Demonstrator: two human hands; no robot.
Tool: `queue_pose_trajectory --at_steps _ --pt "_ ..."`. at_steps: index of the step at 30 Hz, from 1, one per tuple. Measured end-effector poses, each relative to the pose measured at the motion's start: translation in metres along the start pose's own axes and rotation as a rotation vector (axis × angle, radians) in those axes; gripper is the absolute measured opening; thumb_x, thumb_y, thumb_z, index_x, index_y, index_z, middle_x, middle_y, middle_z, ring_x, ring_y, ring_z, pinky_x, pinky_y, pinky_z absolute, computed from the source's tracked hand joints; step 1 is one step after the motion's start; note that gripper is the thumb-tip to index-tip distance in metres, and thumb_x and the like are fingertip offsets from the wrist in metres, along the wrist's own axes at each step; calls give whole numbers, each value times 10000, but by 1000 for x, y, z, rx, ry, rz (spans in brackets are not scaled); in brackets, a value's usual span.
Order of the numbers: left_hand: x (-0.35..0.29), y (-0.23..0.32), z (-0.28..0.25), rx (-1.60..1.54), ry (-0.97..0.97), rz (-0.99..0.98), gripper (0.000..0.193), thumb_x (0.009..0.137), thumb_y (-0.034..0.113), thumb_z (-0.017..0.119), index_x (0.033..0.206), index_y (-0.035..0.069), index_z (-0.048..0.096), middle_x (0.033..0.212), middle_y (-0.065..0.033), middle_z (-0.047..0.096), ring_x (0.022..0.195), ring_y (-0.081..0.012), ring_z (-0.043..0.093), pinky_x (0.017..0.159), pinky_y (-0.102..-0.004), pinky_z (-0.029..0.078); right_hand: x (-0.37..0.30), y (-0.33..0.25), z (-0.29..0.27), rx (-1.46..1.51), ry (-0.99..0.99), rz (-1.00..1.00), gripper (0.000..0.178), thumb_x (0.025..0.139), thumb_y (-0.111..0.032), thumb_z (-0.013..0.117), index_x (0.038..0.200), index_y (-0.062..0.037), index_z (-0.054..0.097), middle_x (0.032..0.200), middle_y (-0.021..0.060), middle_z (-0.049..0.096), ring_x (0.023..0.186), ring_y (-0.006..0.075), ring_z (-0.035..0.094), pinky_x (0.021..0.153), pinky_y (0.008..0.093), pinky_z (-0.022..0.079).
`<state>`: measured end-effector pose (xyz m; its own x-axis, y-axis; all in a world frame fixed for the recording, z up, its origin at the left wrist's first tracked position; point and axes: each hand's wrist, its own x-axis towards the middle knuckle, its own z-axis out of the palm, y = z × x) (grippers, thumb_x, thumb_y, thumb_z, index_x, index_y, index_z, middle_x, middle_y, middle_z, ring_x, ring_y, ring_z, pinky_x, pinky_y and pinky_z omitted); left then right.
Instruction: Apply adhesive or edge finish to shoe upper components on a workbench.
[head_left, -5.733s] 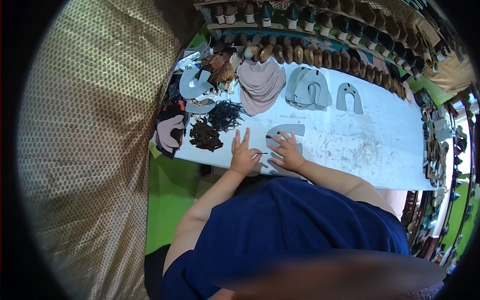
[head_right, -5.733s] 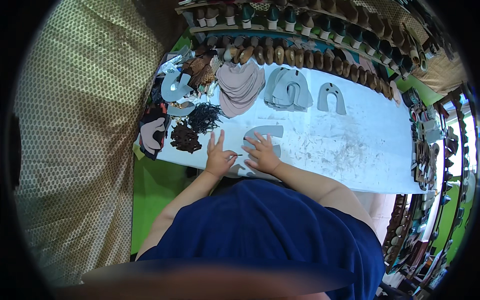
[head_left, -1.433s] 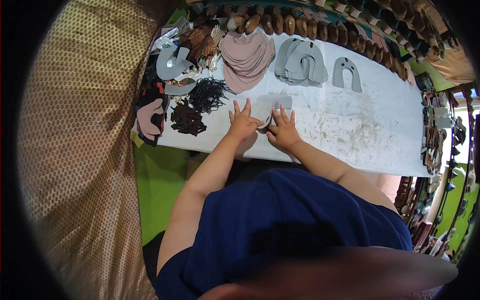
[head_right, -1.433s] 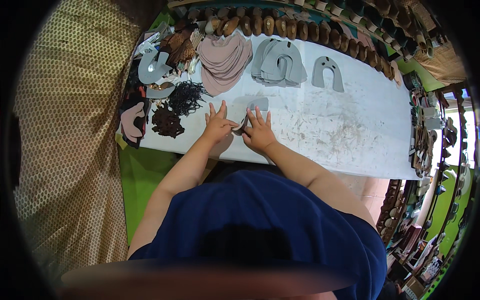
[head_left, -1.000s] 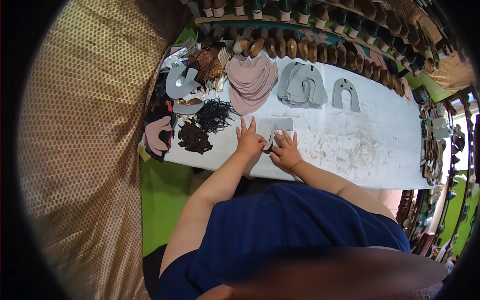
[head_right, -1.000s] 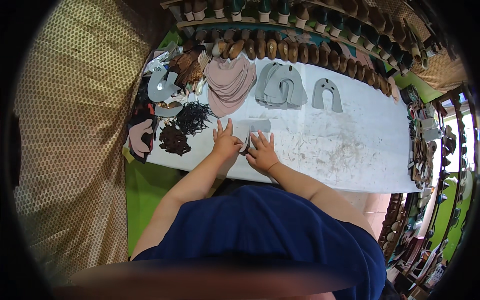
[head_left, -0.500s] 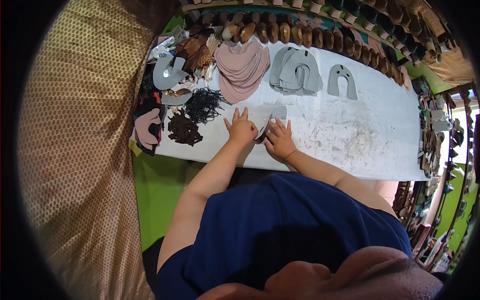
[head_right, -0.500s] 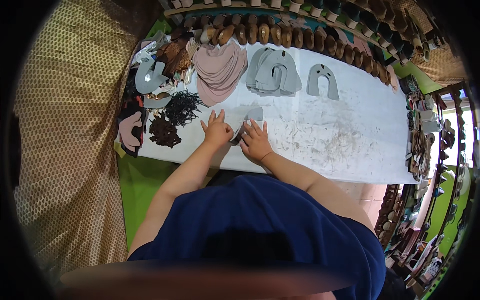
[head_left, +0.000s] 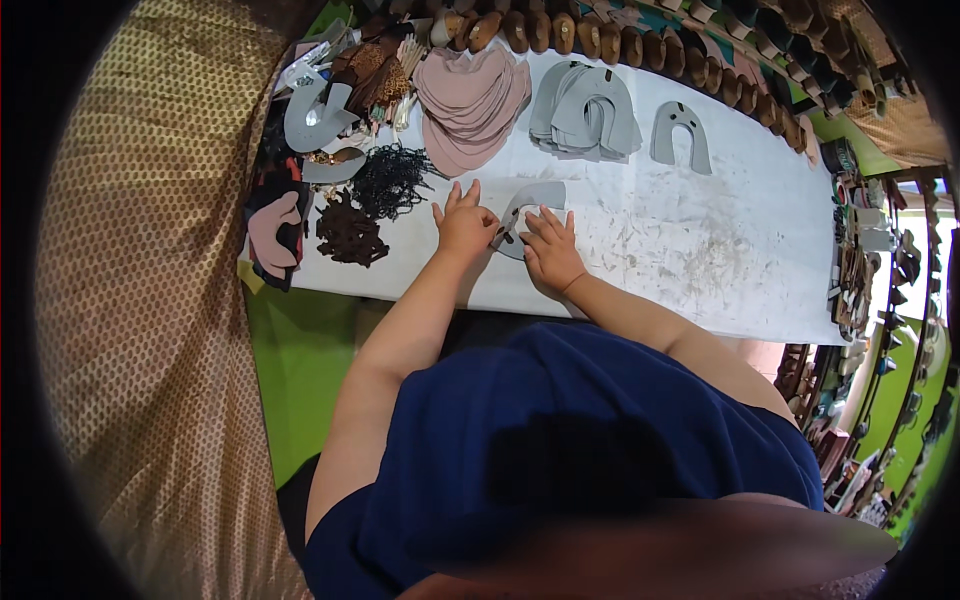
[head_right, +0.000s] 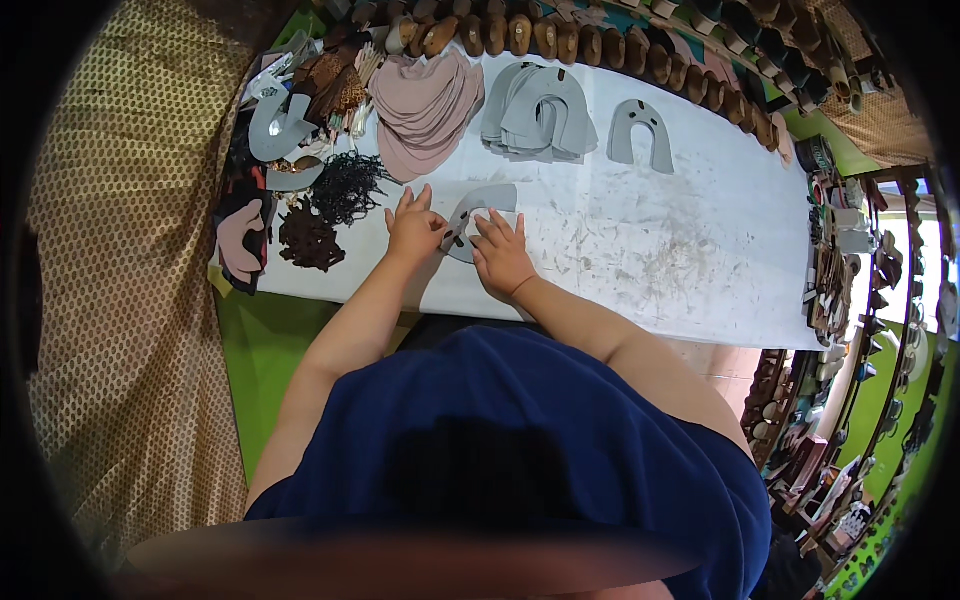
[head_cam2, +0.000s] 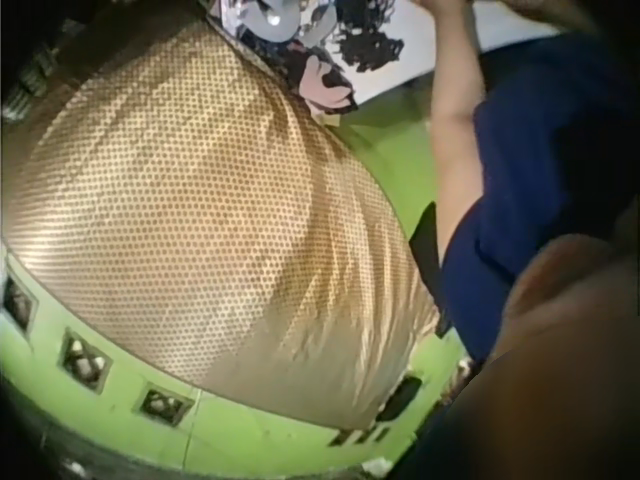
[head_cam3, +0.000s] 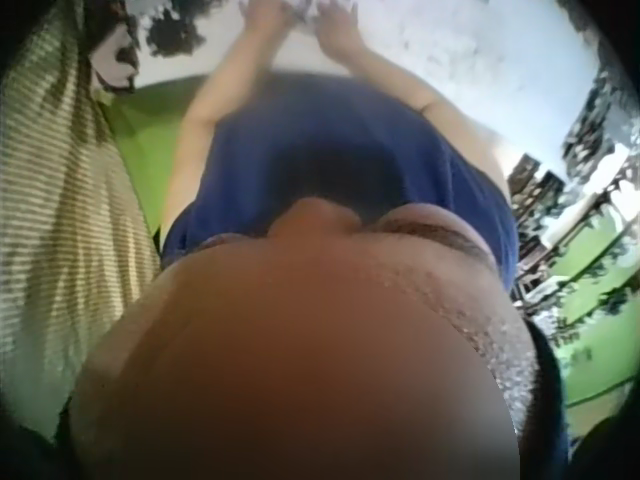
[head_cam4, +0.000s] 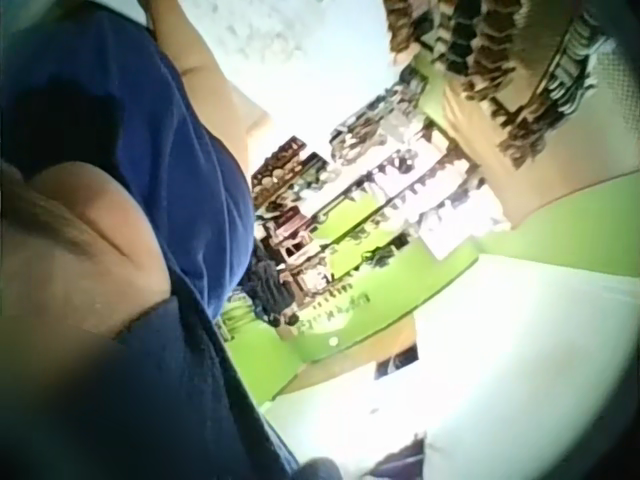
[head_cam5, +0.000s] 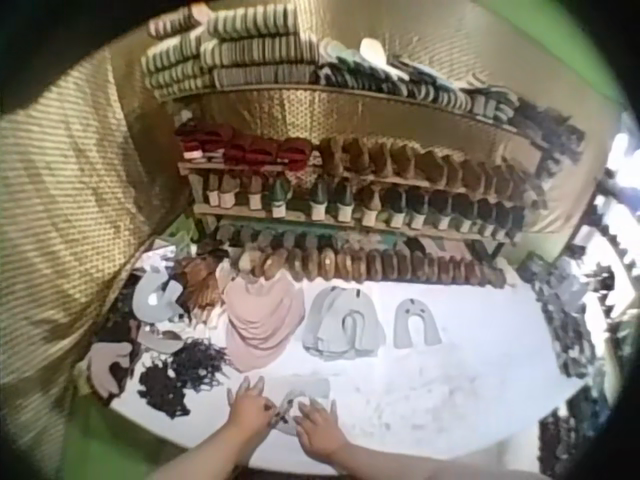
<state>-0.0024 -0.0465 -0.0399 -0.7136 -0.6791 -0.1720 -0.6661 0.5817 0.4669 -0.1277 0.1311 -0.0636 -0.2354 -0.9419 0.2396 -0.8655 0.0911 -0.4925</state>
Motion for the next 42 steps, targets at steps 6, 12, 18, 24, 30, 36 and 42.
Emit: queue_pose_trajectory --at_steps 6,12,18,24,30,36,42 --pt "0 3 -2 -10 -1 3 33 766 263 786 784 237 782 1592 -32 367 1508 -321 189 1148 -684 52 0 0 1 19 -4 20 308 918 -226 549 1180 -113 665 1435 120 495 1449 354 303 1153 677 72" --pt "0 0 -2 -11 -3 -44 33 772 266 788 788 239 778 1601 -21 352 1517 -321 159 1141 -700 25 2 -3 -1 6 10 5 312 891 -266 602 1148 -103 669 1430 116 500 1436 347 323 1139 699 109" --pt "1 1 -4 0 -23 -62 33 773 263 782 793 238 778 1600 -8 354 1517 -332 158 1134 -713 9 3 -1 -1 0 -27 6 376 879 -294 612 1196 -95 644 1433 129 497 1435 348 326 1141 696 103" --pt "6 -8 -1 -66 115 -150 208 867 236 639 1048 222 739 1574 -21 397 1503 -359 205 1121 -733 58 3 -1 -2 104 -23 39 618 851 -329 634 1390 -71 477 1455 150 470 1431 364 328 1157 669 84" --pt "-19 18 19 287 174 214 531 927 221 545 1443 130 462 1606 -40 323 1503 -314 226 1161 -658 125 2 9 0 187 -38 38 661 857 -353 633 1415 -54 443 1472 178 438 1432 373 326 1156 668 85" --pt "-27 22 15 336 0 262 606 983 263 486 1554 173 304 1636 -11 254 1516 -263 200 1193 -597 118 0 31 -15 16 -175 -134 675 841 -416 660 1401 -92 470 1503 172 403 1430 389 321 1146 674 120" --pt "-46 13 5 243 95 51 701 959 394 528 1571 181 260 1662 -41 163 1531 -282 128 1194 -609 47 9 58 -35 -63 -271 -300 650 838 -430 666 1368 -92 502 1479 171 441 1405 383 363 1131 621 254"
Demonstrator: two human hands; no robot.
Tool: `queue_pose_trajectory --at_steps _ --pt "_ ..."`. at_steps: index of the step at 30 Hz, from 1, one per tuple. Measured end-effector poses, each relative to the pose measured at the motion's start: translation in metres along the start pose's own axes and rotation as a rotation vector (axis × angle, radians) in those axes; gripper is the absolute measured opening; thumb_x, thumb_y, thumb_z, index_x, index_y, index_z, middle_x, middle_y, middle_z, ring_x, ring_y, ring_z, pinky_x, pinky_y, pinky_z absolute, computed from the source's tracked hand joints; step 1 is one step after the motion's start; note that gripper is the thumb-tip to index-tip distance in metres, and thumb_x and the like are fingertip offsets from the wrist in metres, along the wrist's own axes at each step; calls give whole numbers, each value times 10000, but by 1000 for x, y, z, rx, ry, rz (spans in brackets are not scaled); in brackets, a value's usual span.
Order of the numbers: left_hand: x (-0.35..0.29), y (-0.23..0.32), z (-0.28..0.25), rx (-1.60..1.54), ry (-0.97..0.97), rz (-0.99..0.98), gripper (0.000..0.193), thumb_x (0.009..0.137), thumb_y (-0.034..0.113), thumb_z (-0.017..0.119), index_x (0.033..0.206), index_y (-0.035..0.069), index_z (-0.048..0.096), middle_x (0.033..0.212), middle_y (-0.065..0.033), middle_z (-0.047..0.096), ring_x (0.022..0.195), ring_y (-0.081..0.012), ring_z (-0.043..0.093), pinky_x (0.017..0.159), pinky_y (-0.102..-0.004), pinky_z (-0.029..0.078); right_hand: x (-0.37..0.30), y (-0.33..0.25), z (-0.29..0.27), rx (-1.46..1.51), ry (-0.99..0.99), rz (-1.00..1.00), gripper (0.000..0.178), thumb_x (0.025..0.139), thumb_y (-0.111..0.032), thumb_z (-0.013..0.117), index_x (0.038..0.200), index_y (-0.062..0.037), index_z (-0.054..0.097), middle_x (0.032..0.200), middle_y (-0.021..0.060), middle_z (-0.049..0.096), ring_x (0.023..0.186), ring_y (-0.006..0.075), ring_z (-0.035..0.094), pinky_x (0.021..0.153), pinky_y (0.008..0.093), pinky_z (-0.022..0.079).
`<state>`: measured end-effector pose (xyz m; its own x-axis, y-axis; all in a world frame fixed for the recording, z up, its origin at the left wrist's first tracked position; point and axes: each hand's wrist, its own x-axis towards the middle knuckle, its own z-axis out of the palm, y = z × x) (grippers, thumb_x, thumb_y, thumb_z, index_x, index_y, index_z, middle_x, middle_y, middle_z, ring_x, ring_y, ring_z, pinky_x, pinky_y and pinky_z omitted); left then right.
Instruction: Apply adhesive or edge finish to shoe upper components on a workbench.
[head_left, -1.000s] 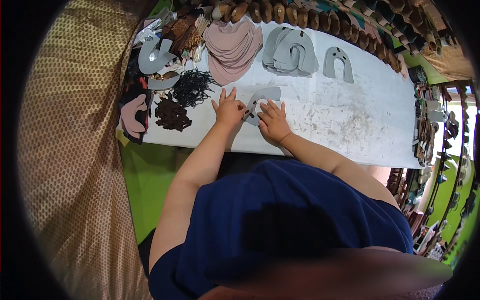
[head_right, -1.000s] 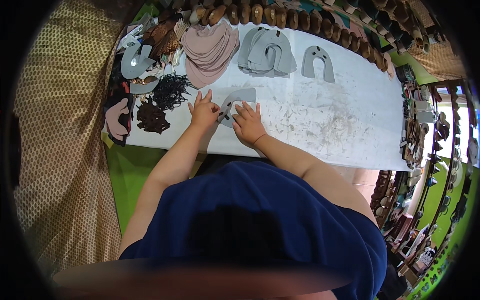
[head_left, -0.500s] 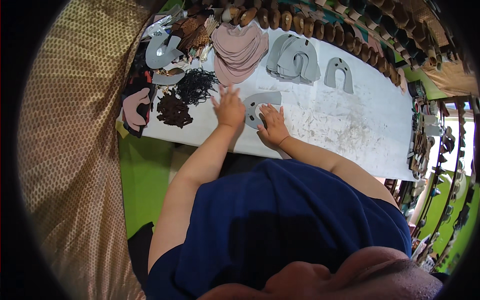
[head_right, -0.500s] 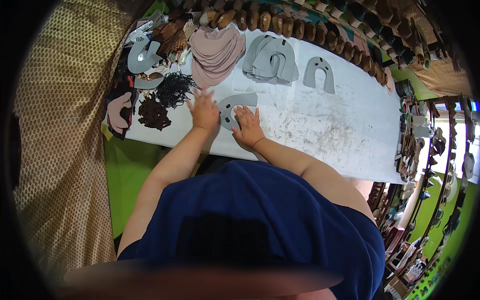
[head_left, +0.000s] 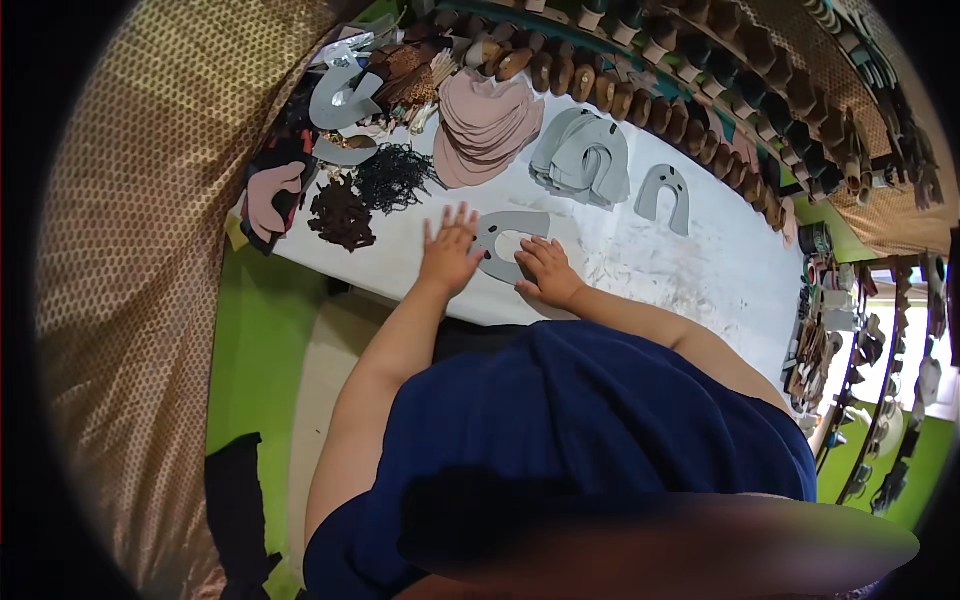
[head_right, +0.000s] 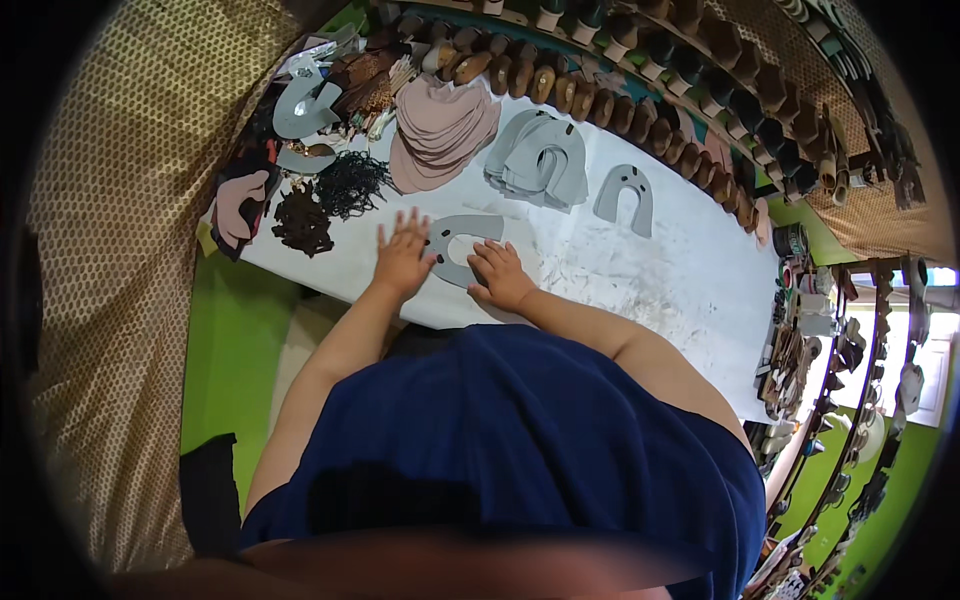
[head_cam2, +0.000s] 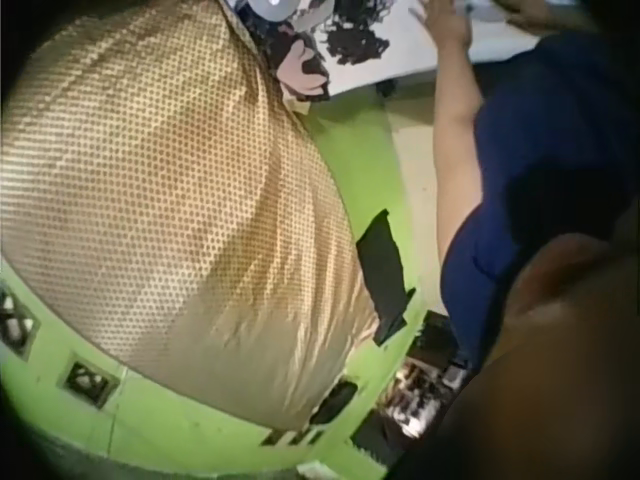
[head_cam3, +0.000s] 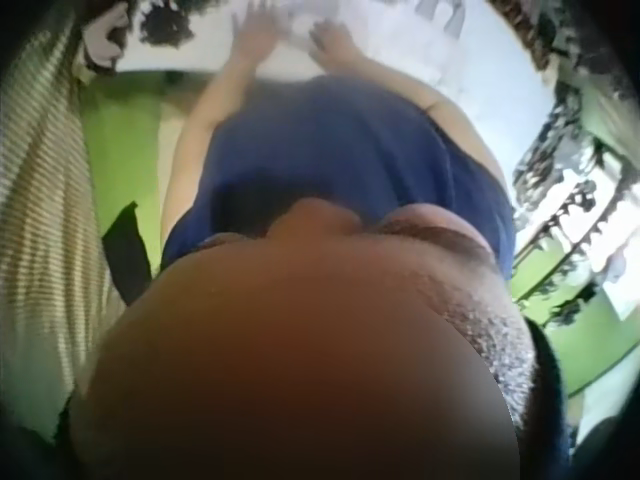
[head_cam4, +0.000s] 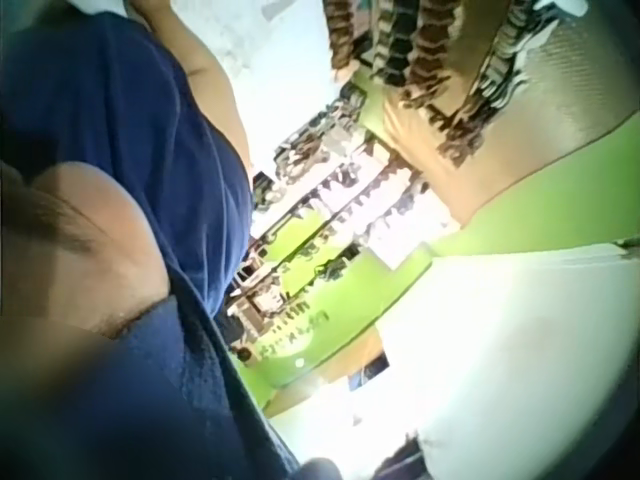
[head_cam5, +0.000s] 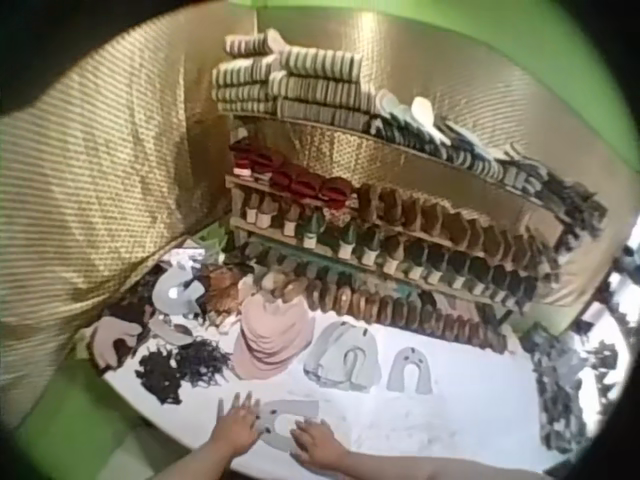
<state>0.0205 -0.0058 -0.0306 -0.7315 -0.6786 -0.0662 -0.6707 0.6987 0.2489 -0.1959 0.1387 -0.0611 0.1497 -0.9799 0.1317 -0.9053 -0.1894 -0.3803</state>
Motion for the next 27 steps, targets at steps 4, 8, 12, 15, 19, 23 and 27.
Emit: queue_pose_trajectory --at_steps 4,8,12,15,19,23,27 --pt "-38 -32 -16 73 16 -391 874 909 507 578 1597 166 161 1674 -113 54 1538 -336 24 1173 -644 23 27 8 -11 70 -114 1 721 879 -433 642 1456 -70 405 1520 177 396 1450 363 310 1154 630 209" --pt "-71 -77 -8 143 -13 -551 970 877 605 567 1608 185 88 1676 -111 -34 1535 -352 -55 1159 -667 8 55 -19 -19 -189 -203 -116 834 914 -496 587 1549 -66 259 1593 155 303 1498 315 242 1182 626 131" --pt "-74 -86 -19 122 -99 -560 1020 848 675 557 1609 220 55 1674 -103 -80 1523 -396 -86 1152 -680 14 68 -38 -24 -305 -481 -51 848 931 -553 528 1565 -77 228 1630 127 239 1511 284 217 1189 631 58" --pt "-72 -82 -36 84 -203 -534 1049 817 701 579 1609 259 53 1673 -104 -85 1518 -411 -93 1146 -690 27 79 -57 -36 -371 -587 34 856 941 -589 480 1575 -83 204 1646 107 205 1517 262 203 1189 630 11" --pt "-63 -89 -57 40 -377 -465 1113 762 716 633 1604 310 29 1668 -103 -123 1504 -443 -127 1135 -706 33 84 -65 -26 -270 -710 150 890 935 -630 466 1569 -63 206 1643 138 195 1515 307 195 1169 663 97" --pt "-61 -112 -57 -31 -500 -439 1165 749 716 642 1596 317 -50 1651 -88 -212 1478 -473 -197 1115 -728 16 111 -79 -35 -140 -845 240 939 905 -672 490 1514 16 294 1613 200 240 1479 380 258 1144 636 237" --pt "-56 -119 -54 -135 -577 -398 1145 774 691 620 1591 310 -85 1638 -93 -251 1458 -485 -245 1102 -740 -2 105 -45 7 -160 -949 111 868 923 -675 456 1394 55 464 1487 241 427 1321 440 460 1118 492 355"
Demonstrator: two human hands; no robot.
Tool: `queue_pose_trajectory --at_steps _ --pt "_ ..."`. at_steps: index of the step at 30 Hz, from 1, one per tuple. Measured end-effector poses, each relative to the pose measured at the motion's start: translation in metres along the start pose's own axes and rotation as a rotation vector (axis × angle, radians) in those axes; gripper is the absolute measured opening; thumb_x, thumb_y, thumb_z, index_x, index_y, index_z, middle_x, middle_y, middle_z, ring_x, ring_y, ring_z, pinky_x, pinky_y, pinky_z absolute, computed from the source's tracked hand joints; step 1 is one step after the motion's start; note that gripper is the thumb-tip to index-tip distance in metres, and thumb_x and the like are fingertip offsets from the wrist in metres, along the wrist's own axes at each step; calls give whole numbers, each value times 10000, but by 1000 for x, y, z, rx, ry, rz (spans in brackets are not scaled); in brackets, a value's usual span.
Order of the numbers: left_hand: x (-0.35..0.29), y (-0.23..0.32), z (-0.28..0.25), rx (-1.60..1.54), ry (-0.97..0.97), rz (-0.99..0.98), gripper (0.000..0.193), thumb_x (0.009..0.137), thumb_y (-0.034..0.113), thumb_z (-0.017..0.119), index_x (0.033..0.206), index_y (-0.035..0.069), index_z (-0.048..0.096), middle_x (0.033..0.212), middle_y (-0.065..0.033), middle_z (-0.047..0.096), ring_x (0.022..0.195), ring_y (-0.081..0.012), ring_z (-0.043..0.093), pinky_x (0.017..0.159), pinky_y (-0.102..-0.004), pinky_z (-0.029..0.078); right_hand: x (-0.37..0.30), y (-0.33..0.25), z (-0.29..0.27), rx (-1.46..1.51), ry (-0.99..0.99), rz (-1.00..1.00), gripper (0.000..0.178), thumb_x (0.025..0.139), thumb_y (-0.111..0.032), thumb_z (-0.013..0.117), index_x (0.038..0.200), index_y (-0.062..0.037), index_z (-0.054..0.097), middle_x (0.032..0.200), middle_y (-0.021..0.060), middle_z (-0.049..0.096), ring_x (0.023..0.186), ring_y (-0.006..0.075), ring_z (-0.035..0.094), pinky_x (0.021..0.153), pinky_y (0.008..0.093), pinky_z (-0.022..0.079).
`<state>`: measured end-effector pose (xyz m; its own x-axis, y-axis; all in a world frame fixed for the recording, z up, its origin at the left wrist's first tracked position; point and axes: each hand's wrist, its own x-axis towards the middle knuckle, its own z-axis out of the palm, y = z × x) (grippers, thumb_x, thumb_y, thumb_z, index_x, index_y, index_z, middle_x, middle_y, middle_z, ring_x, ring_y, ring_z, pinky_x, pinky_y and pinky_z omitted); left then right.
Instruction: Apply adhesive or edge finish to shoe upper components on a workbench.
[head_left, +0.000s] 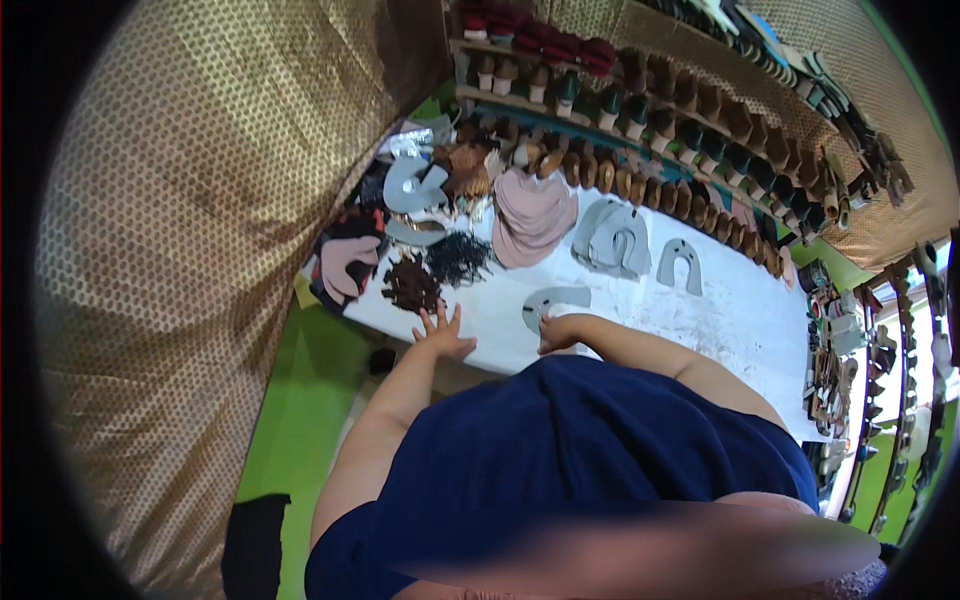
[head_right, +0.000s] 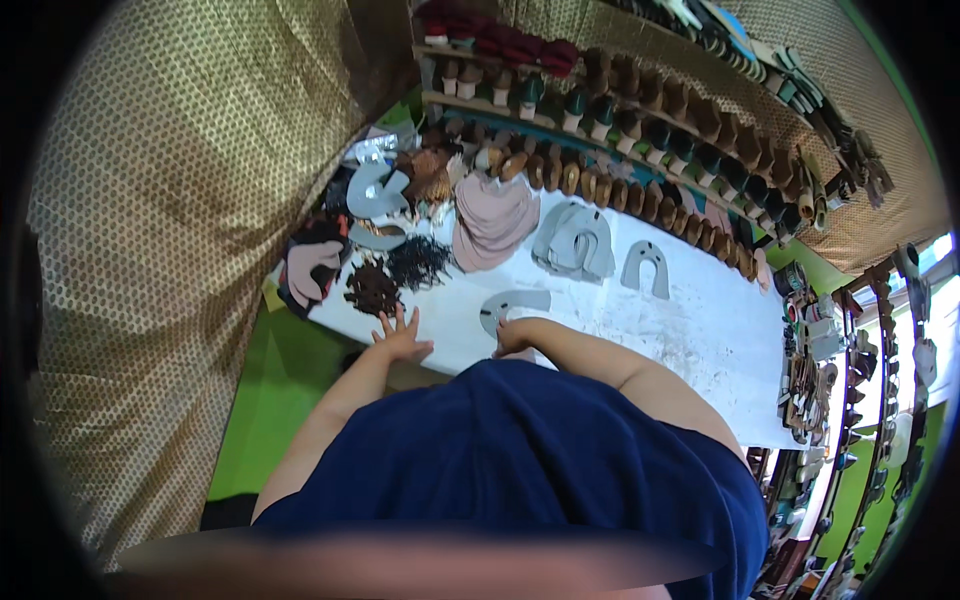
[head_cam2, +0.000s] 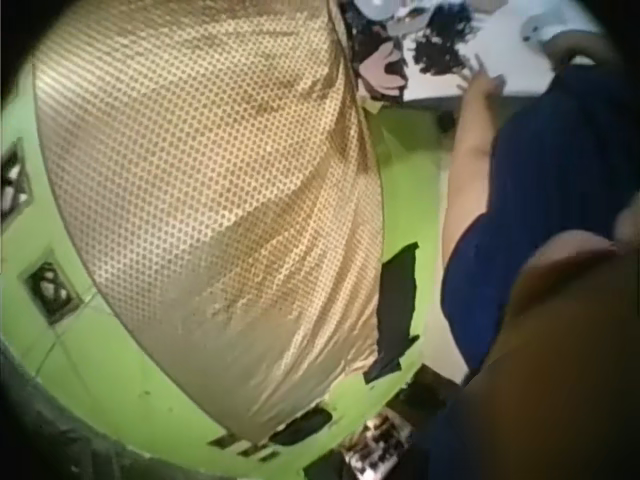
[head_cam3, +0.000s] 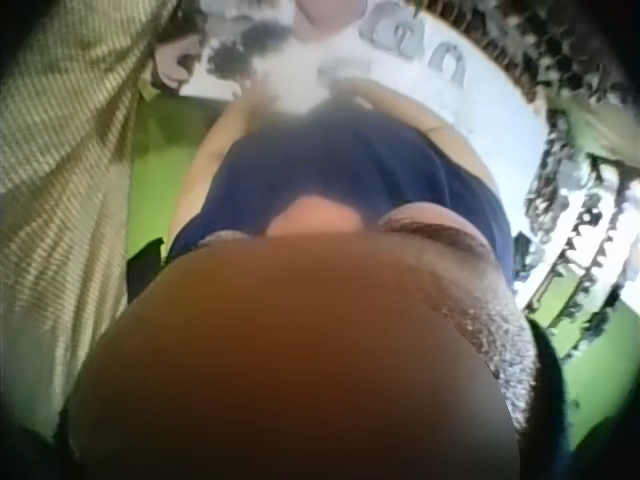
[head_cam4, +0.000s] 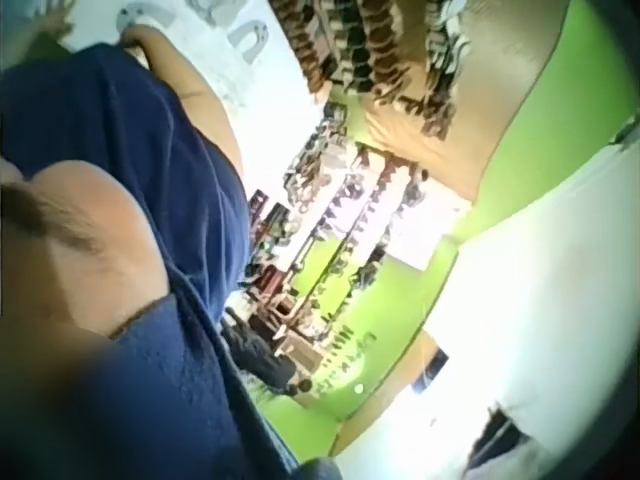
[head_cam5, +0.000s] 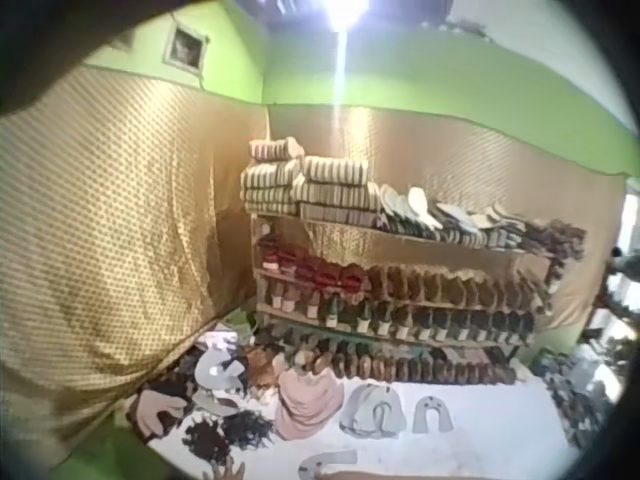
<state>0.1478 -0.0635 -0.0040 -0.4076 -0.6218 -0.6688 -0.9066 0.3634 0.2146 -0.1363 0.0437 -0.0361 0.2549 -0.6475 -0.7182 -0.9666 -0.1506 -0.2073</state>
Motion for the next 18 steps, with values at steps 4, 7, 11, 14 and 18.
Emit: queue_pose_trajectory --at_steps 4,7,11,14,18 --pt "1 -7 11 -19 16 6 1138 779 695 615 1594 298 -72 1640 -102 -244 1458 -487 -242 1096 -747 5 -8 1 -39 172 142 141 878 933 -665 434 1447 46 404 1560 234 316 1410 388 361 1120 469 355" --pt "6 -4 4 -15 3 29 1167 763 721 622 1594 293 -76 1639 -105 -245 1454 -492 -247 1087 -757 5 -12 1 -3 151 392 292 944 918 -675 446 1531 18 255 1631 195 187 1499 329 225 1172 502 267" --pt "15 -15 12 -32 -27 34 1215 734 767 627 1591 293 -92 1637 -107 -251 1443 -505 -260 1076 -769 4 -17 -33 -26 178 292 447 996 904 -685 466 1564 2 175 1649 186 131 1527 309 154 1205 567 111" --pt "14 -7 1 -2 -51 25 1199 752 762 614 1589 293 -106 1635 -110 -255 1438 -511 -265 1075 -771 3 -14 -55 -11 204 527 451 1011 901 -703 453 1570 -7 151 1657 167 110 1533 304 125 1205 579 37" --pt "6 -4 1 1 -64 17 1182 770 751 607 1589 286 -107 1634 -125 -250 1440 -514 -257 1080 -767 1 -21 -66 23 164 564 411 988 922 -675 438 1569 5 130 1655 178 106 1535 309 101 1190 612 29"
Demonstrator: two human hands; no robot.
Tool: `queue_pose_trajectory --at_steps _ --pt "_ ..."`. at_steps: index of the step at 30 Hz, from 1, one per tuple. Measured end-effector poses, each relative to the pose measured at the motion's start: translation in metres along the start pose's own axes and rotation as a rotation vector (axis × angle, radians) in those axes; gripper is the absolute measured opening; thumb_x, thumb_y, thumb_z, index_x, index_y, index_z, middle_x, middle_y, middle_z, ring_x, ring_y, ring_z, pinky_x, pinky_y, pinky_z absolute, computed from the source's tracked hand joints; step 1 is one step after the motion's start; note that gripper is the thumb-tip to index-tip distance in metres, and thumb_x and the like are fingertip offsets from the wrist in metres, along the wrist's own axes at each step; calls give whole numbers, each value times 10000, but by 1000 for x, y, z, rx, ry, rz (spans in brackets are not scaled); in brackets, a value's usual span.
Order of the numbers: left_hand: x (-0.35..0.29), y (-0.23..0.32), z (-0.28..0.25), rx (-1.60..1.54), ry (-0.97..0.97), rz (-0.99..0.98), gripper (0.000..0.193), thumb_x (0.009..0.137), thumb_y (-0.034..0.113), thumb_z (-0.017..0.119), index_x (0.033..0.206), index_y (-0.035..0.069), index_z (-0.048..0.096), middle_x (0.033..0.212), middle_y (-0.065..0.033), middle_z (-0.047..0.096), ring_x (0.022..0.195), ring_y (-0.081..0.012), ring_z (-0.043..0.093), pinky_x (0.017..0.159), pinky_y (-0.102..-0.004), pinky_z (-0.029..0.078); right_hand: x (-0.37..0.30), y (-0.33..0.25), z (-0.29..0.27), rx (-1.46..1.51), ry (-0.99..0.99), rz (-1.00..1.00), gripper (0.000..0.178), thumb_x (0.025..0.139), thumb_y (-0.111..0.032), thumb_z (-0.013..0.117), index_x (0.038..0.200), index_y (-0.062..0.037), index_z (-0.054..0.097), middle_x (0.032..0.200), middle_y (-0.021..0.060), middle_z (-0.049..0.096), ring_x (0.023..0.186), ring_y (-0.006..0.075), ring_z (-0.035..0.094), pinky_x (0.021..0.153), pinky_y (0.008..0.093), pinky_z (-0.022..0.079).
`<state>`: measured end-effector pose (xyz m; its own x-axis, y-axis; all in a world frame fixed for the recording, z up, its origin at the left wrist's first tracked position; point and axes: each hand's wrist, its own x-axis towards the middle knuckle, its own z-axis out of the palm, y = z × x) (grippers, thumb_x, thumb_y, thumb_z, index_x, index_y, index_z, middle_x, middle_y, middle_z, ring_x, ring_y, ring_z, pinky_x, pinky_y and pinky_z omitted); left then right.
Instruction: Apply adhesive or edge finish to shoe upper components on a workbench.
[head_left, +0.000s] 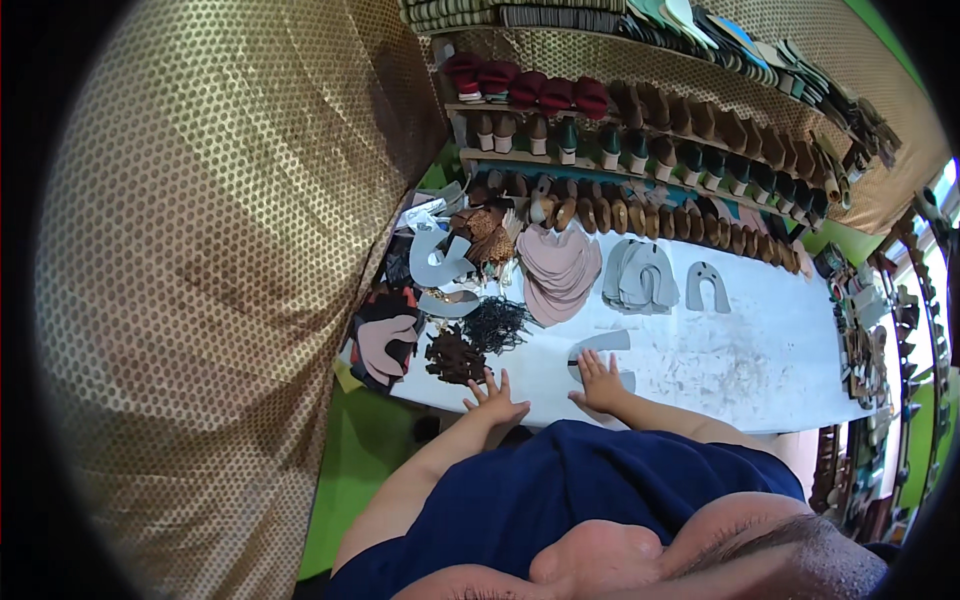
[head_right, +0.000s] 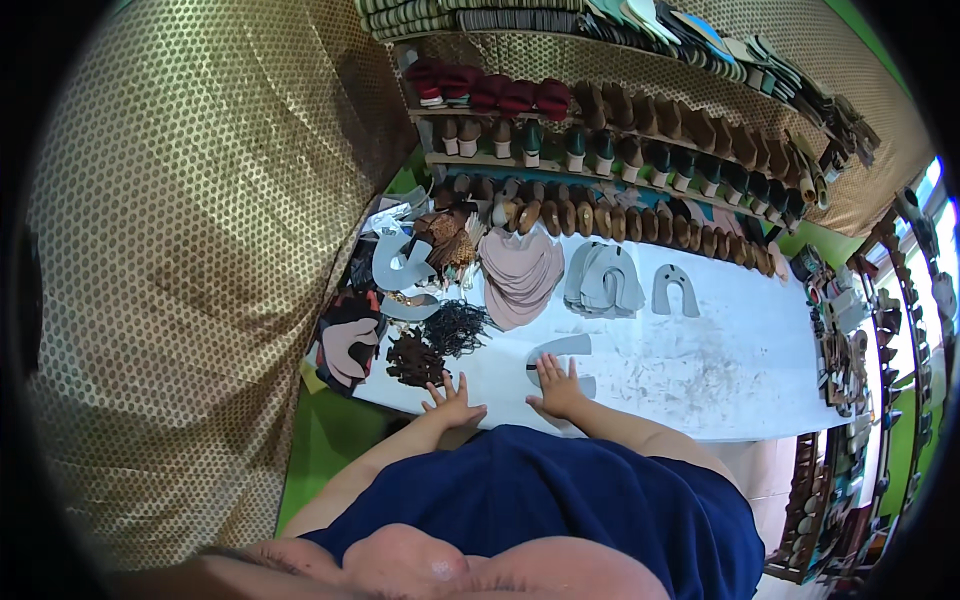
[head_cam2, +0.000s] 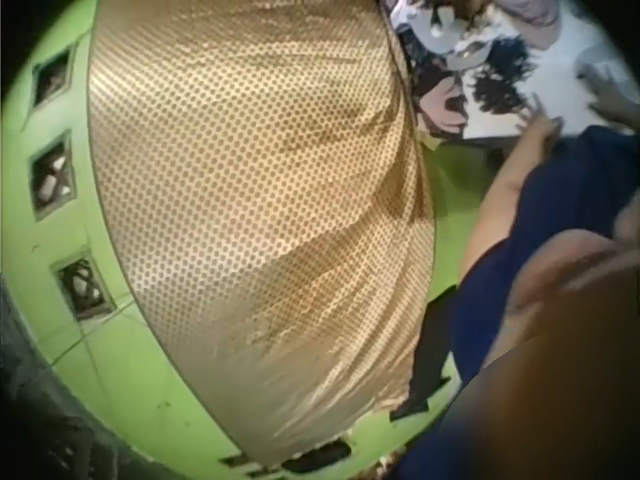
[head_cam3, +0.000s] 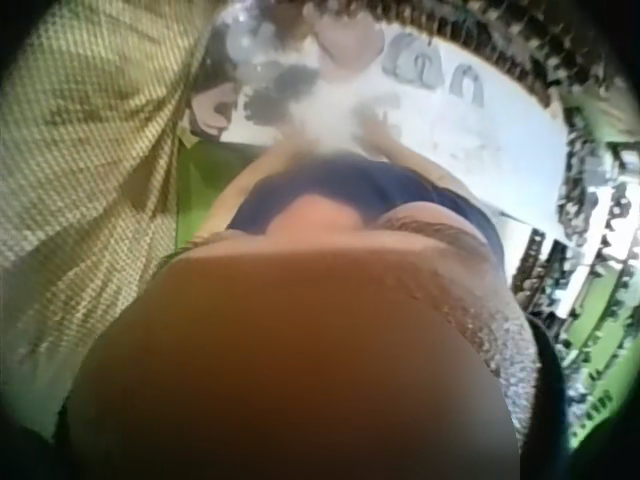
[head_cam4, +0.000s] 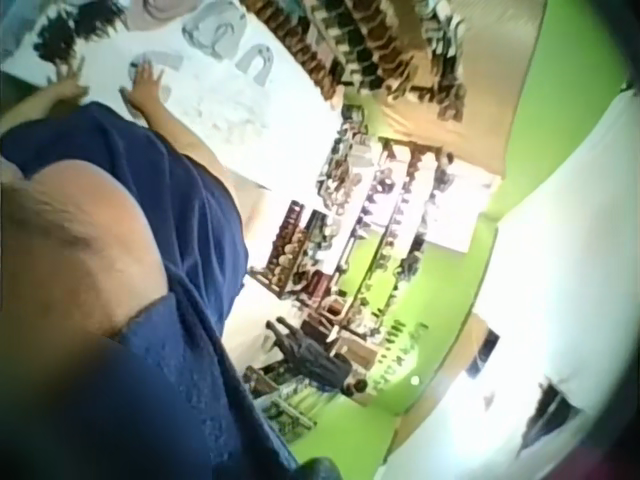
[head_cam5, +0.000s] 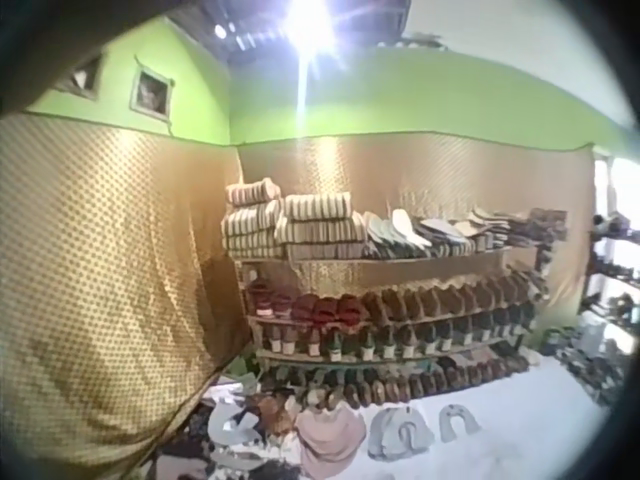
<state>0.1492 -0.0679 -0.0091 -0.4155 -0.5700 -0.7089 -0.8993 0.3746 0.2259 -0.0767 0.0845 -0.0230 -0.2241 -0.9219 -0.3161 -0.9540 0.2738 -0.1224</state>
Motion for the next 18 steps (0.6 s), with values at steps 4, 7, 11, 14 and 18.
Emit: queue_pose_trajectory --at_steps 4,7,11,14,18 --pt "1 1 -4 2 -23 -8 1172 781 743 604 1588 285 -112 1631 -124 -257 1441 -517 -251 1085 -763 6 21 -3 -10 37 272 60 971 927 -663 437 1565 8 142 1648 192 123 1531 325 113 1186 621 29" --pt "2 1 -2 8 -28 -11 1168 788 736 603 1584 287 -126 1629 -119 -266 1441 -520 -247 1086 -762 8 47 7 -4 129 388 101 967 929 -655 438 1569 2 132 1650 189 111 1535 324 87 1189 618 26" --pt "1 1 -2 31 -11 -1 1187 793 737 605 1580 261 -147 1612 -150 -295 1426 -547 -252 1068 -778 32 51 4 -1 110 143 147 972 925 -648 448 1577 -16 103 1661 164 71 1542 311 22 1198 602 20" --pt "-1 3 -6 13 -37 -31 1168 793 719 612 1582 286 -132 1631 -115 -263 1441 -519 -249 1089 -758 7 53 -3 -16 87 142 165 966 930 -656 424 1579 -18 100 1663 154 68 1542 311 25 1201 592 15" --pt "-5 5 -9 15 -15 -23 1169 791 704 624 1583 290 -130 1631 -112 -265 1446 -508 -249 1098 -746 5 53 -1 0 82 361 175 964 926 -658 429 1581 -28 107 1663 152 75 1542 310 28 1198 601 12"
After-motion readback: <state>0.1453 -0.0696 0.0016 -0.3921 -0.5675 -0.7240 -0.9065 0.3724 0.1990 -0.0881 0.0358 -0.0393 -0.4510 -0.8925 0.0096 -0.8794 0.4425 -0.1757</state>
